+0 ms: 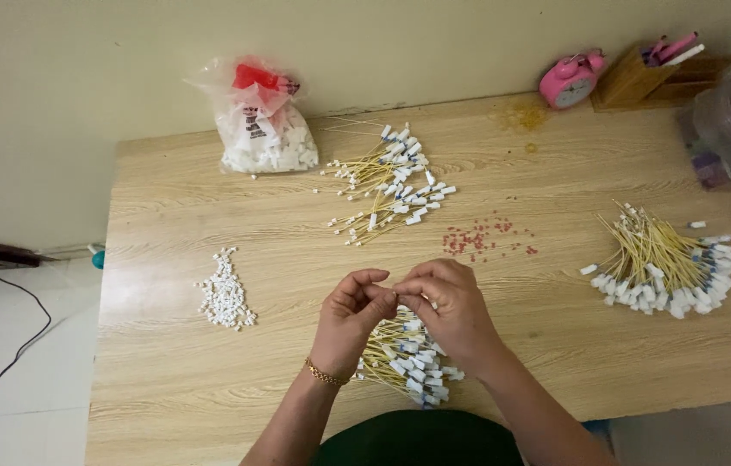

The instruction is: Manually assembling small white plastic components and red beads onto thin yellow wires at a desk.

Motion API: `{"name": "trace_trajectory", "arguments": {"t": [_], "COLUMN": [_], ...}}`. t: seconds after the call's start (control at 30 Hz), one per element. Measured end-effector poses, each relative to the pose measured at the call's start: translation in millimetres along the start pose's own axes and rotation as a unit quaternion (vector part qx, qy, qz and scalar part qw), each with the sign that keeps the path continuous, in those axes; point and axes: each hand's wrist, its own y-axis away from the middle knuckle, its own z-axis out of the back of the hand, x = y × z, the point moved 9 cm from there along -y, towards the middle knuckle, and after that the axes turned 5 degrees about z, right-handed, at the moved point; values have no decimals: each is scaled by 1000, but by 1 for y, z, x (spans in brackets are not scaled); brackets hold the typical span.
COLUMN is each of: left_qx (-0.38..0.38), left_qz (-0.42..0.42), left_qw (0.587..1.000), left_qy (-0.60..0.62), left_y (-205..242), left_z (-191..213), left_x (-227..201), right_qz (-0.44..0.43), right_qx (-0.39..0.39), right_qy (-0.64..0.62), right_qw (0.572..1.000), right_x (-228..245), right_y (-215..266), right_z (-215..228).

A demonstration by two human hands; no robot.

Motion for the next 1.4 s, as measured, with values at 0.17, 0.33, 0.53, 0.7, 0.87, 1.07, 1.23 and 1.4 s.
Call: {"name": "trace_trajectory", "arguments": {"t": [0.17, 0.33, 0.53, 0.7, 0.87, 1.07, 1.23, 1.4], "left_qx": [20, 47, 47, 35, 36, 39, 54, 43], "left_qz": [-5, 3, 14, 30, 34, 22, 30, 18], "left_qw": [1000, 999, 999, 998, 997, 998, 998, 997], "left_qy": [-20, -11, 3, 51, 67, 53, 17, -54], "left_y": [-1, -2, -5, -5, -9, -9, -7, -5], "left_z": [1, 0, 7, 9, 10, 15, 22, 32], "left_x": [-4, -5, 4, 2, 3, 1, 3, 16], "right_qz": [-86, -98, -76, -110, -118, -137, -231, -214], "right_qx": [37, 40, 9, 8, -4, 37, 84, 68], "right_qy": [-76, -126, -170, -190, -200, -247, -335, -302], "right_qw": [993, 986, 982, 976, 973, 959, 910, 926], "right_x": [-16, -28, -29, -33, -38, -52, -67, -75], "right_y": [1, 9, 11, 12, 11, 16, 27, 33], "right_z": [-7, -18, -26, -30, -34, -44, -69, -87]}}
